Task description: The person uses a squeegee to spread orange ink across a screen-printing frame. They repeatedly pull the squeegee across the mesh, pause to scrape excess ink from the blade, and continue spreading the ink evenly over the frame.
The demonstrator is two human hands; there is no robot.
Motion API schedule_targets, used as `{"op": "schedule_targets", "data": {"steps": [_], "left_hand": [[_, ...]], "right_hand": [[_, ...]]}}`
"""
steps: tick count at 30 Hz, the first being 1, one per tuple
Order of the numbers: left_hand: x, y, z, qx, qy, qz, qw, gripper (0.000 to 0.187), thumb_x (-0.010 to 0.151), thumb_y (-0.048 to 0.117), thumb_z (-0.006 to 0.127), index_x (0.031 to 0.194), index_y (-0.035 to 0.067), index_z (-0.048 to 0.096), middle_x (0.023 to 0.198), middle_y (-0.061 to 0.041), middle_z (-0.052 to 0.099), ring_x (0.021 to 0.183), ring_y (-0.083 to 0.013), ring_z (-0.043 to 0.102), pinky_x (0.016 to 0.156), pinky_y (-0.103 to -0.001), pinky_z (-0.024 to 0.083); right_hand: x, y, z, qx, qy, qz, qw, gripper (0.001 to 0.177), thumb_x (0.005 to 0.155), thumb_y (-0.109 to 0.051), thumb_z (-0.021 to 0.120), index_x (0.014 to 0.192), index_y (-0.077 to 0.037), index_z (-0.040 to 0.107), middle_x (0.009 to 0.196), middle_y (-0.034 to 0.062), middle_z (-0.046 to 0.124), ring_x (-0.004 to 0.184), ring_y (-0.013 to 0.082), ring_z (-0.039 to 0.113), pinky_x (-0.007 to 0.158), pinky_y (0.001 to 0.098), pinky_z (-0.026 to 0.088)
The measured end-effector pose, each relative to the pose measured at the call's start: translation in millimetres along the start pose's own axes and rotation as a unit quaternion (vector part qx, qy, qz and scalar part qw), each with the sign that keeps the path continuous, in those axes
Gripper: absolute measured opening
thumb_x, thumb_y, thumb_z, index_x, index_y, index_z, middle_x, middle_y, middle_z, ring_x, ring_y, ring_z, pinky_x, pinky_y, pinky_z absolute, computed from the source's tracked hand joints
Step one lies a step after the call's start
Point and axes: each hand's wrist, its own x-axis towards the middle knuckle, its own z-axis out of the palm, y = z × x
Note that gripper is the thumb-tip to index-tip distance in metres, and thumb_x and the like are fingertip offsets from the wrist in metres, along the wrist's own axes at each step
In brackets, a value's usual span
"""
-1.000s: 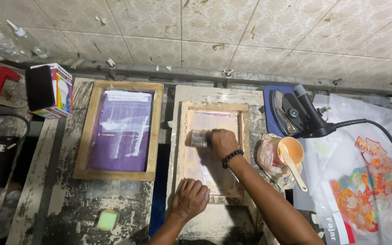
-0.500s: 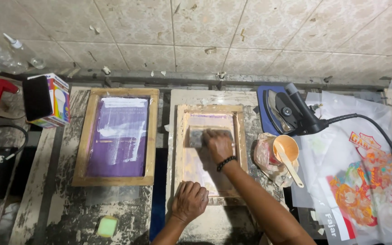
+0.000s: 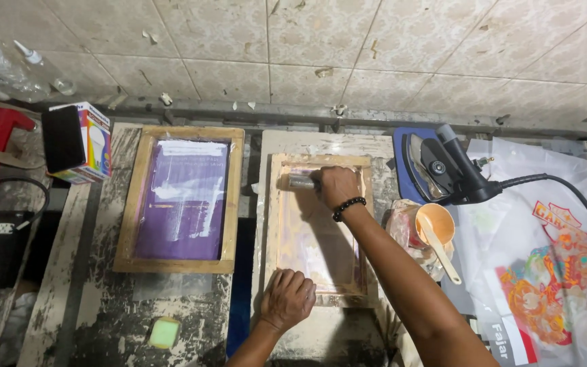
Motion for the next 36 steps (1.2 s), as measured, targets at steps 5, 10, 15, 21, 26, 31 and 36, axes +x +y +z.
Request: {"op": "schedule_targets", "data": {"steps": [5, 10, 15, 21, 26, 31, 36], "left_hand": [[0.3, -1.4, 1.4, -0.009, 0.006, -0.008, 1.000, 0.017, 0.099, 0.022, 0.060, 0.087, 0.011, 0.057, 0.082, -0.007, 0.051, 0.076, -0.0254, 0.047, 0.072, -0.042, 0.042], [8.1, 0.0, -8.3, -0.017, 0.016, 0.004, 1.000, 0.018, 0.098, 0.020, 0.059, 0.083, 0.011, 0.056, 0.078, -0.007, 0.050, 0.073, -0.0246, 0.046, 0.069, -0.041, 0.041], [8.1, -0.9, -9.3, -0.028, 0.070, 0.049, 0.996, 0.014, 0.094, 0.019, 0.065, 0.084, 0.010, 0.061, 0.081, -0.007, 0.054, 0.074, -0.0248, 0.047, 0.067, -0.040, 0.039], [7.9, 0.6, -12.8, -0.026, 0.061, 0.062, 0.996, 0.015, 0.092, 0.018, 0.068, 0.082, 0.012, 0.058, 0.076, -0.004, 0.052, 0.071, -0.0217, 0.045, 0.062, -0.037, 0.035], [8.4, 3.4, -14.9, -0.021, 0.051, 0.057, 0.997, 0.015, 0.092, 0.018, 0.066, 0.081, 0.012, 0.058, 0.076, -0.005, 0.052, 0.071, -0.0219, 0.045, 0.062, -0.037, 0.035], [9.6, 1.7, -14.6, -0.020, 0.050, 0.041, 0.998, 0.016, 0.093, 0.019, 0.066, 0.081, 0.011, 0.057, 0.076, -0.006, 0.051, 0.070, -0.0231, 0.046, 0.062, -0.038, 0.036], [13.5, 2.3, -21.1, -0.031, 0.054, 0.048, 0.997, 0.016, 0.093, 0.018, 0.067, 0.082, 0.009, 0.059, 0.076, -0.006, 0.053, 0.070, -0.0233, 0.045, 0.063, -0.038, 0.036]], "right_hand": [[-11.9, -10.3, 5.6, 0.033, -0.037, -0.038, 0.998, 0.011, 0.103, -0.017, 0.067, 0.095, -0.013, 0.073, 0.066, 0.0020, 0.063, 0.052, 0.0126, 0.054, 0.047, 0.0234, 0.050], [-81.8, -22.9, 5.3, 0.086, -0.022, -0.075, 0.993, 0.012, 0.102, -0.016, 0.069, 0.091, -0.012, 0.074, 0.069, 0.0033, 0.067, 0.053, 0.0143, 0.061, 0.048, 0.0238, 0.059], [-137.0, -33.5, 8.9, 0.131, -0.048, -0.136, 0.981, 0.017, 0.100, -0.026, 0.068, 0.104, -0.009, 0.070, 0.065, 0.0063, 0.070, 0.047, 0.0150, 0.062, 0.042, 0.0253, 0.052], [-114.7, -8.7, -38.3, 0.161, -0.187, 0.027, 0.969, 0.037, 0.088, -0.026, 0.080, 0.124, -0.019, 0.071, 0.094, 0.0020, 0.076, 0.072, 0.0111, 0.069, 0.062, 0.0185, 0.062], [-79.8, 0.3, -19.6, 0.114, 0.075, -0.029, 0.990, 0.024, 0.096, -0.001, 0.060, 0.102, -0.018, 0.076, 0.054, -0.0018, 0.058, 0.045, 0.0141, 0.053, 0.040, 0.0246, 0.048], [-74.8, -21.5, 36.2, 0.026, 0.149, -0.067, 0.986, 0.016, 0.092, -0.005, 0.072, 0.098, -0.017, 0.063, 0.088, 0.0078, 0.076, 0.071, 0.0281, 0.068, 0.072, 0.0419, 0.061], [-129.2, -33.5, 76.2, 0.030, 0.079, -0.094, 0.992, 0.058, 0.085, -0.004, 0.075, 0.140, -0.006, 0.054, 0.136, 0.0159, 0.064, 0.119, 0.0340, 0.063, 0.097, 0.0509, 0.055]]}}
